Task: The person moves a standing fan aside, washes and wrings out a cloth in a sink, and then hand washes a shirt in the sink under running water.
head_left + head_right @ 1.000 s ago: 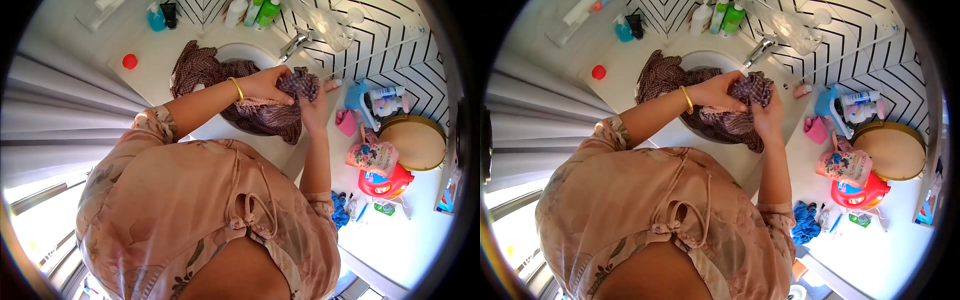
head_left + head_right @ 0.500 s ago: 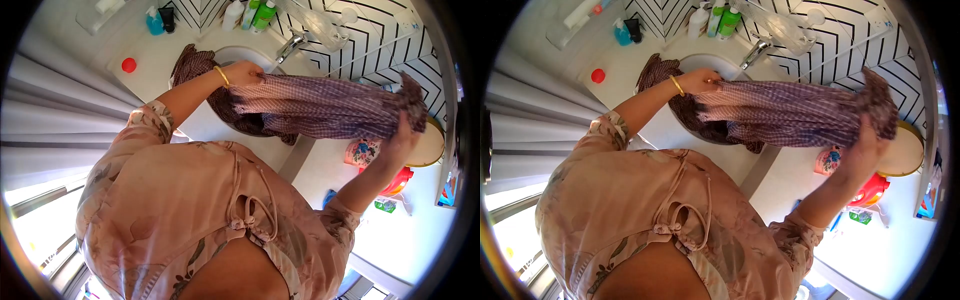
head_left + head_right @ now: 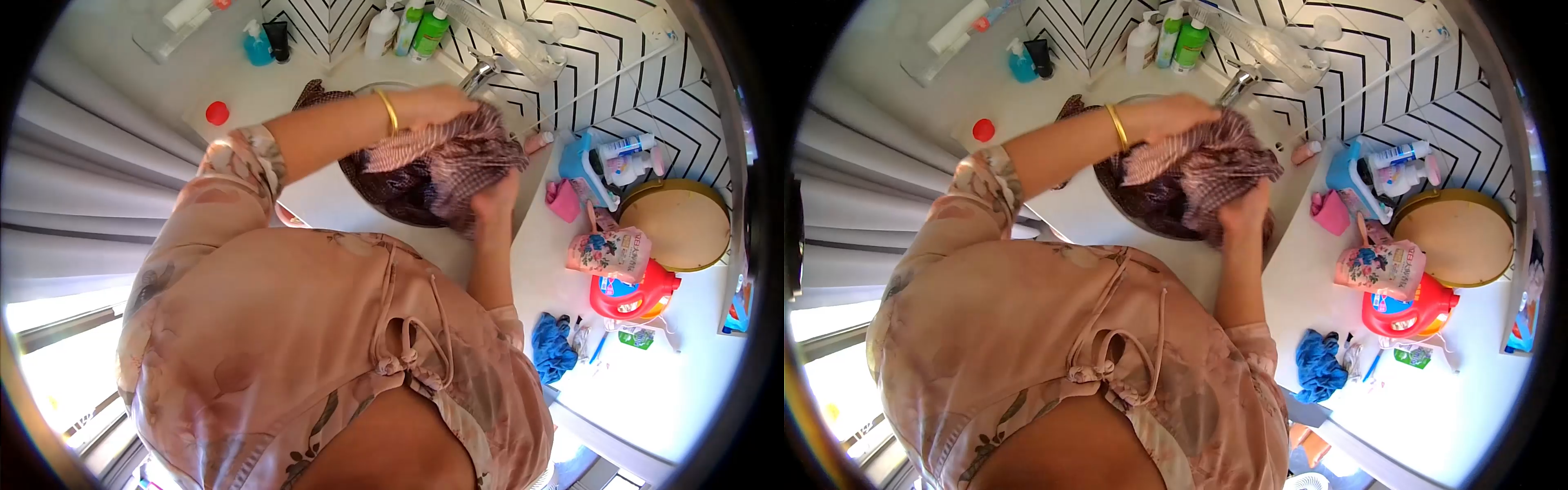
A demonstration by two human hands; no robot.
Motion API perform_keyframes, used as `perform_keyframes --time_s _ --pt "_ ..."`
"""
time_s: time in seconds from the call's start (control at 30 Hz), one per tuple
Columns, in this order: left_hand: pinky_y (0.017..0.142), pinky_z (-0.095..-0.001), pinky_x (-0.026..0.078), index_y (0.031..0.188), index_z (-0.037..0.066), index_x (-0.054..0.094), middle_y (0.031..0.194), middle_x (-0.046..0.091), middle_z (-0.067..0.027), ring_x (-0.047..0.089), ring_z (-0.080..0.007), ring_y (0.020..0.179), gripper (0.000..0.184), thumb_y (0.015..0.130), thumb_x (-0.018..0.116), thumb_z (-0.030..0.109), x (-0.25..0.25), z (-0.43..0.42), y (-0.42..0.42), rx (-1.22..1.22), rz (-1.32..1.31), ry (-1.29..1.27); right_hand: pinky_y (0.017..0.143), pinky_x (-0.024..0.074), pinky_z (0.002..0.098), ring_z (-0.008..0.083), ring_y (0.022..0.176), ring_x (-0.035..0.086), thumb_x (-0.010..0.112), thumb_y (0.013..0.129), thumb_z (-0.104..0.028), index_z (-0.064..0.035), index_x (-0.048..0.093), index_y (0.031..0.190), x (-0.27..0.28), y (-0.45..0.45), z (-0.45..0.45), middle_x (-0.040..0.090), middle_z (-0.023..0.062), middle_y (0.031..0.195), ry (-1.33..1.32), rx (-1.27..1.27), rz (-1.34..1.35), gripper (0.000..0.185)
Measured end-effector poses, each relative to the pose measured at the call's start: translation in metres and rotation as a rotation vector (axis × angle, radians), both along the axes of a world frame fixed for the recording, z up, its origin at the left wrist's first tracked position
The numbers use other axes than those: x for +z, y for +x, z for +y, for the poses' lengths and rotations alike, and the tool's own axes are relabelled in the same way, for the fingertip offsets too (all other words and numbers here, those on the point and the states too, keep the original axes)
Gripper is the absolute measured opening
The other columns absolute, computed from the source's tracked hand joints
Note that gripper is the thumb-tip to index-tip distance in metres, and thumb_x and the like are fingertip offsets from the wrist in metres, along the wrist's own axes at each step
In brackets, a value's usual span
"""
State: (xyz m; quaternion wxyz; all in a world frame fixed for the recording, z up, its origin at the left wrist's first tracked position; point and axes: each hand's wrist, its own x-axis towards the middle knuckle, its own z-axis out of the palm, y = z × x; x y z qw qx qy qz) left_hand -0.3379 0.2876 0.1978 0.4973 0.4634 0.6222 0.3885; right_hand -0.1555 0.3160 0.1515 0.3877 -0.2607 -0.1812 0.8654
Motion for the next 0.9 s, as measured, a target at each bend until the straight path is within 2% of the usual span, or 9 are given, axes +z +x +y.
perform_keyframes --time_s 0.1,0.2,0.23,0.33,0.37,0.5,0.7,0.8,0.9 --pt "0.096 -0.0327 0.033 0.116 -0.003 0.049 0.129 0.041 -0.0179 0.04 -0.0216 0.117 0.049 0.086 0.052 0.036 -0.029 -0.008 0.016 0.03 -0.285 -0.314 0.097 0.0337 0.0453 0.0306 0.111 0.045 0.037 0.087 -0.028 -0.0022 0.046 0.118 -0.013 -0.015 -0.006 0.049 0.0138 0.12 0.014 0.055 0.035 0.041" --pt "0.079 -0.032 0.042 0.117 -0.002 0.05 0.11 0.054 -0.0168 0.052 -0.019 0.097 0.051 0.087 0.048 0.04 -0.022 -0.018 0.02 0.017 -0.599 -0.16 0.096 0.0354 0.0398 0.0267 0.11 0.045 0.05 0.081 -0.017 -0.0024 0.044 0.12 -0.036 -0.013 0.002 0.05 0.0123 0.116 0.252 0.06 -0.209 0.042" --pt "0.05 -0.0291 0.036 0.115 -0.001 0.052 0.07 0.052 -0.0069 0.046 -0.013 0.058 0.058 0.086 0.047 0.049 -0.026 -0.016 0.022 0.055 -0.657 -0.162 0.096 0.0355 0.0387 0.0254 0.11 0.045 0.053 0.079 -0.015 -0.002 0.043 0.12 -0.041 -0.014 0.003 0.05 0.0123 0.116 0.412 0.06 -0.328 0.045" --pt "0.041 -0.0299 0.021 0.105 0.002 0.057 0.055 0.036 0.0007 0.028 -0.0094 0.045 0.063 0.081 0.047 0.059 0.006 -0.029 0.009 -0.09 -0.196 -0.17 0.091 0.039 0.0339 0.0197 0.106 0.048 0.057 0.073 -0.006 0.0002 0.04 0.121 -0.028 -0.021 0.006 0.05 0.0104 0.114 0.673 0.162 -0.465 0.051" --pt "0.042 -0.0302 0.023 0.079 0.002 0.059 0.054 0.039 -0.0007 0.031 -0.0101 0.046 0.062 0.077 0.049 0.064 -0.003 -0.025 0.006 -0.04 -0.056 -0.115 0.089 0.0401 0.0333 0.019 0.104 0.049 0.056 0.073 -0.005 0.0004 0.041 0.12 -0.019 -0.024 0.006 0.051 0.0098 0.113 0.703 0.194 -0.497 0.049" --pt "0.041 -0.0302 0.022 0.049 0.003 0.044 0.048 0.031 0.0025 0.025 -0.0097 0.045 0.064 0.076 0.055 0.06 -0.007 -0.015 -0.004 -0.183 0.294 0.247 0.081 0.0429 0.0318 0.0173 0.094 0.052 0.055 0.074 -0.002 0.0012 0.045 0.116 -0.03 -0.025 0.021 0.052 0.0076 0.109 0.638 0.335 -0.514 0.042" --pt "0.042 -0.027 0.027 0.06 0.004 0.053 0.053 0.038 0.0033 0.033 -0.008 0.047 0.041 0.074 0.068 0.04 -0.018 -0.018 -0.009 -0.058 0.157 0.208 0.075 0.0443 0.032 0.017 0.085 0.055 0.055 0.075 -0.001 0.0009 0.051 0.107 -0.018 -0.031 0.008 0.056 0.0065 0.099 0.496 0.123 -0.455 0.033" --pt "0.047 -0.0249 0.031 0.074 0.003 0.058 0.06 0.044 0.0034 0.039 -0.0068 0.054 0.029 0.075 0.07 0.03 -0.048 -0.022 -0.02 0.027 -0.266 0.244 0.075 0.045 0.0327 0.0174 0.086 0.056 0.055 0.074 0.0 0.0012 0.051 0.106 -0.013 -0.02 0.015 0.057 0.0069 0.097 0.453 0.22 -0.615 0.033" --pt "0.057 -0.0212 0.039 0.086 0.002 0.06 0.071 0.055 0.0013 0.046 -0.0052 0.067 0.026 0.075 0.069 0.024 -0.07 -0.03 -0.025 -0.317 -0.111 0.225 0.073 0.0473 0.0335 0.019 0.082 0.058 0.056 0.072 0.001 0.002 0.05 0.108 0.001 -0.007 0.019 0.058 0.0082 0.097 0.634 0.083 -0.466 0.036"
